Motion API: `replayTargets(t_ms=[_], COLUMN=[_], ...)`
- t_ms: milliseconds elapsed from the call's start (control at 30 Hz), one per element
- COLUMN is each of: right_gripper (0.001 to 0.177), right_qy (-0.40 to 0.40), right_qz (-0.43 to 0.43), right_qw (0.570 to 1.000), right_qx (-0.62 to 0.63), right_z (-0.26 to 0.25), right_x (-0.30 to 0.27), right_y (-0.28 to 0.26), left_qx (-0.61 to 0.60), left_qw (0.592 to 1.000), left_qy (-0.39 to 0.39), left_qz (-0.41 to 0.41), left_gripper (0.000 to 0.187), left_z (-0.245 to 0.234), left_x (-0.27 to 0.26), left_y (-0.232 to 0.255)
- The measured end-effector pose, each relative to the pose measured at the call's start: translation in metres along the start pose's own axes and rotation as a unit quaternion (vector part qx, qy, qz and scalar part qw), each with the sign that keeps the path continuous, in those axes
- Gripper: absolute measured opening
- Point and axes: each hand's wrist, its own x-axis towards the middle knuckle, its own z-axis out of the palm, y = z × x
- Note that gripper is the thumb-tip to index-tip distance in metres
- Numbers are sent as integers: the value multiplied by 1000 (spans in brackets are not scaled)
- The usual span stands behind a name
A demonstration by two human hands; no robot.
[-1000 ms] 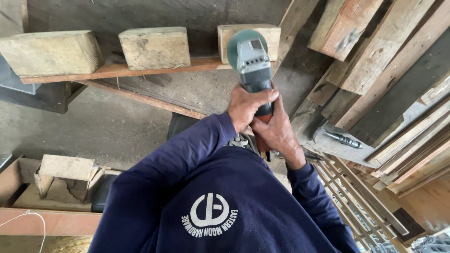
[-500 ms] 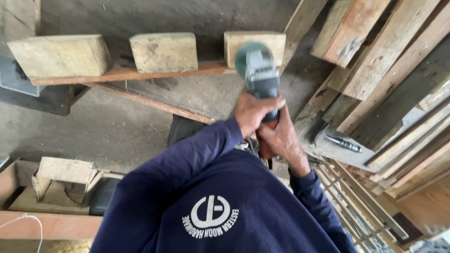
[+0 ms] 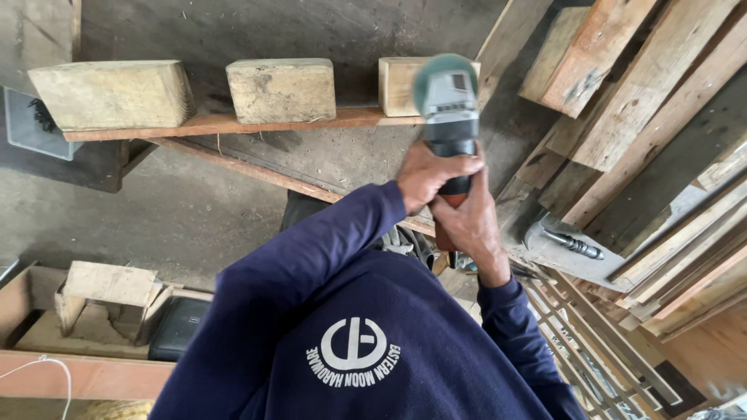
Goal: The person uses an angle grinder with a sanding disc to smooth the surfaces of several small wooden blocks arranged on a workbench. The person moves the grinder across each block, then flips and repositions them to sand different sides.
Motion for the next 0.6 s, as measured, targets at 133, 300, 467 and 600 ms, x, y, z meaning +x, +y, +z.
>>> replayTargets(t_ms=[133, 300, 467, 600], right_gripper=[100, 101, 103, 102], right_qy=[-26, 10, -38, -13], right_qz=[1, 0, 35, 25], right_qw=[999, 1000, 996, 1000], right_qx=[-45, -19, -70, -11], right_z=[4, -3, 4, -2], right_x=[1, 1, 5, -3], right_y=[-6, -19, -19, -18], left_qx=[-36, -38, -69, -21], left_qw=[997, 999, 996, 998], left_qy=[58, 24, 47, 54], left_qz=[-16, 12, -4, 5], left_gripper=[27, 28, 30, 35], left_z=[-11, 0, -8, -1], left_x=[-12, -6, -12, -11], left_y=[-1, 4, 6, 1])
